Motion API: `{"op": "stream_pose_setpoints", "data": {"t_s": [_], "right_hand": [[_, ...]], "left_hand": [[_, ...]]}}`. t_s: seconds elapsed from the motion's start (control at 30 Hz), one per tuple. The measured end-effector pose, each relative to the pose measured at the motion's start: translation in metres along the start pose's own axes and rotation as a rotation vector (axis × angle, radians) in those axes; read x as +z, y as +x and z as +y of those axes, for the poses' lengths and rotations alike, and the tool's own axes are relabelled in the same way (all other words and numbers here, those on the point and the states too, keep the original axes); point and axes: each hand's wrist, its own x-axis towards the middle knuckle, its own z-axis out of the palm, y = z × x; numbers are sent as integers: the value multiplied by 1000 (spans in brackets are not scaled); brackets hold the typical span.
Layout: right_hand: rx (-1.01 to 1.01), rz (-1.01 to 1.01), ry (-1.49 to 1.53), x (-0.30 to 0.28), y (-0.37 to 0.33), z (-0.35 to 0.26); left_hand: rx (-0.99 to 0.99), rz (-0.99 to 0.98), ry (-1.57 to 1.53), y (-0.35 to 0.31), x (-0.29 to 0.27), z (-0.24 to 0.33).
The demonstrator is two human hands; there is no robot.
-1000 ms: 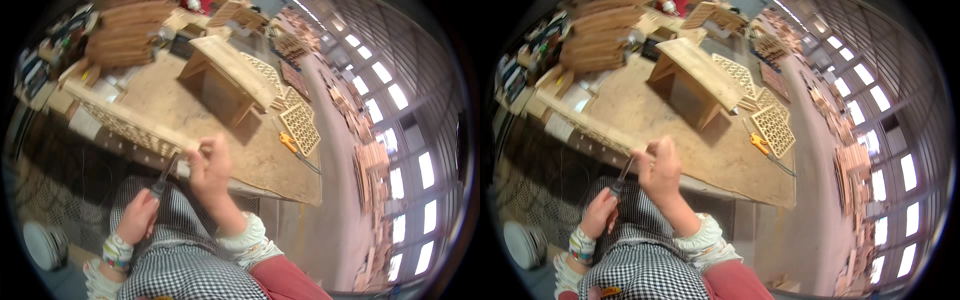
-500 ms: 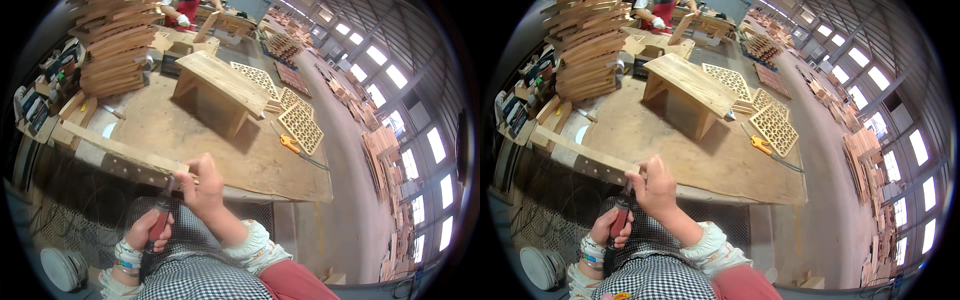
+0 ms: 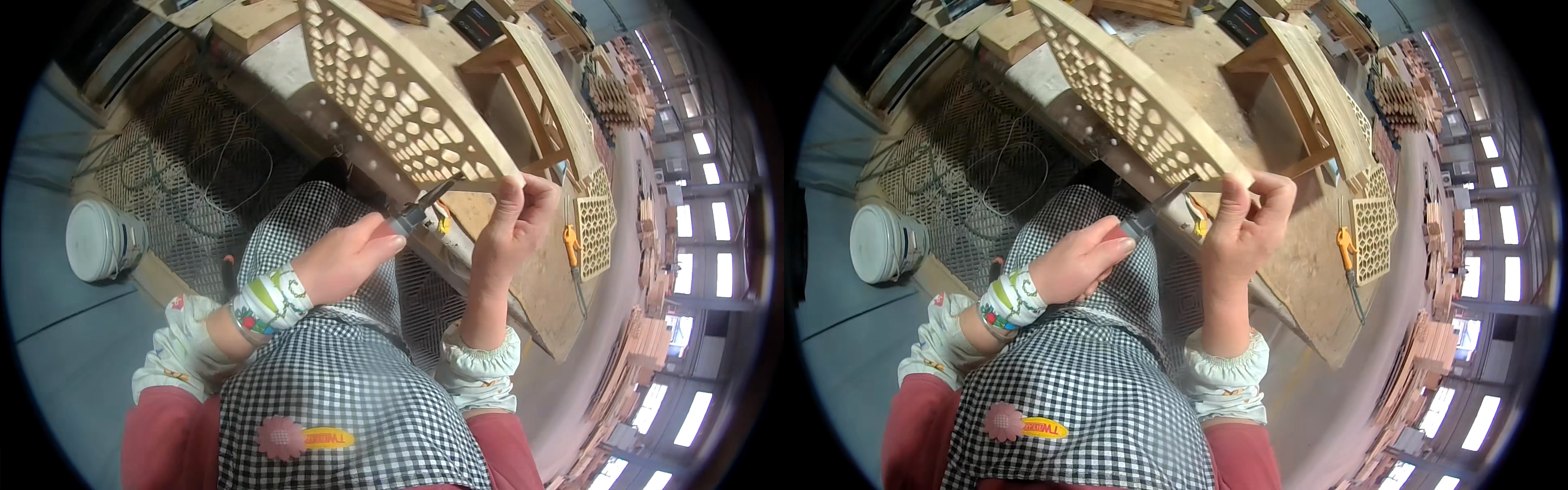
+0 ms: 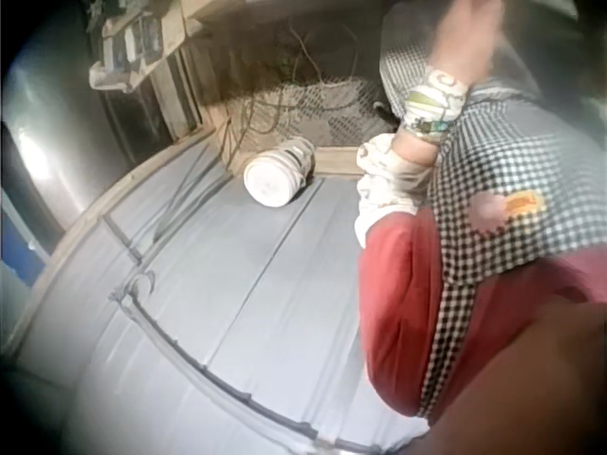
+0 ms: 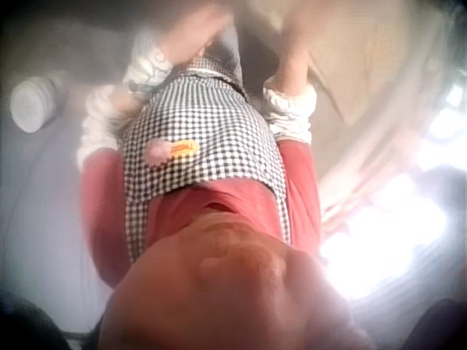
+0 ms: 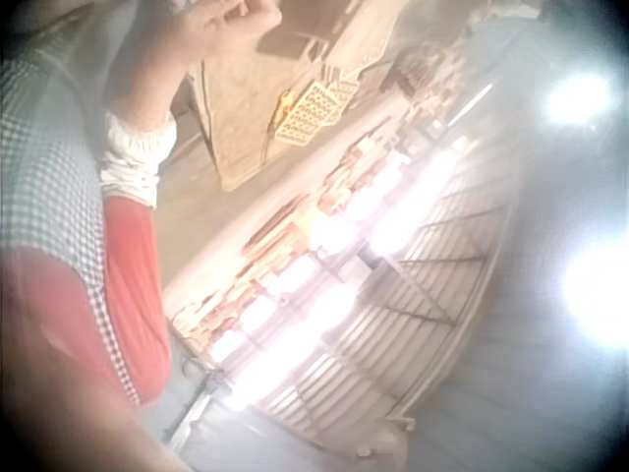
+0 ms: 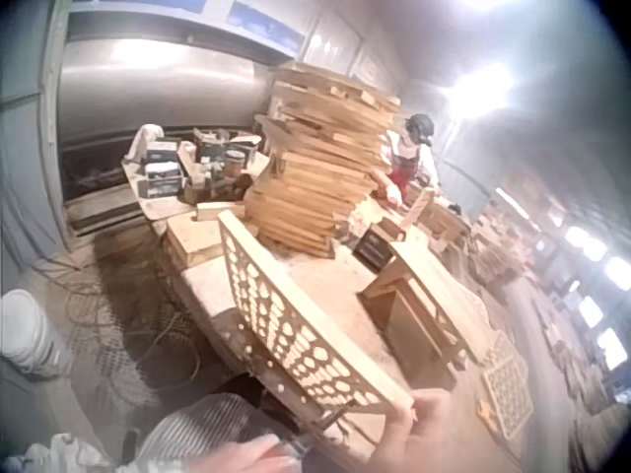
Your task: The person cleans a decorative wooden lattice panel by using pliers to remove small debris and excess material from the cutouts.
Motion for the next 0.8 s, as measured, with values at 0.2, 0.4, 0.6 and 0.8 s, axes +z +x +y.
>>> {"op": "stream_pose_setpoints", "data": {"t_s": [0.2, 0.4, 0.6, 0.8], "right_hand": [[45, 20, 3, 0, 6, 7], [-9, 34, -43, -2, -1, 4], [-111, 5, -227, 3, -9, -9], [-94, -2, -129, 2, -19, -14]], "left_hand": [[-38, -92, -91, -30, -14, 6], [-105, -157, -239, -34, -22, 29], [-62, -141, -234, -32, -15, 29], [-107, -139, -246, -31, -6, 38]]}}
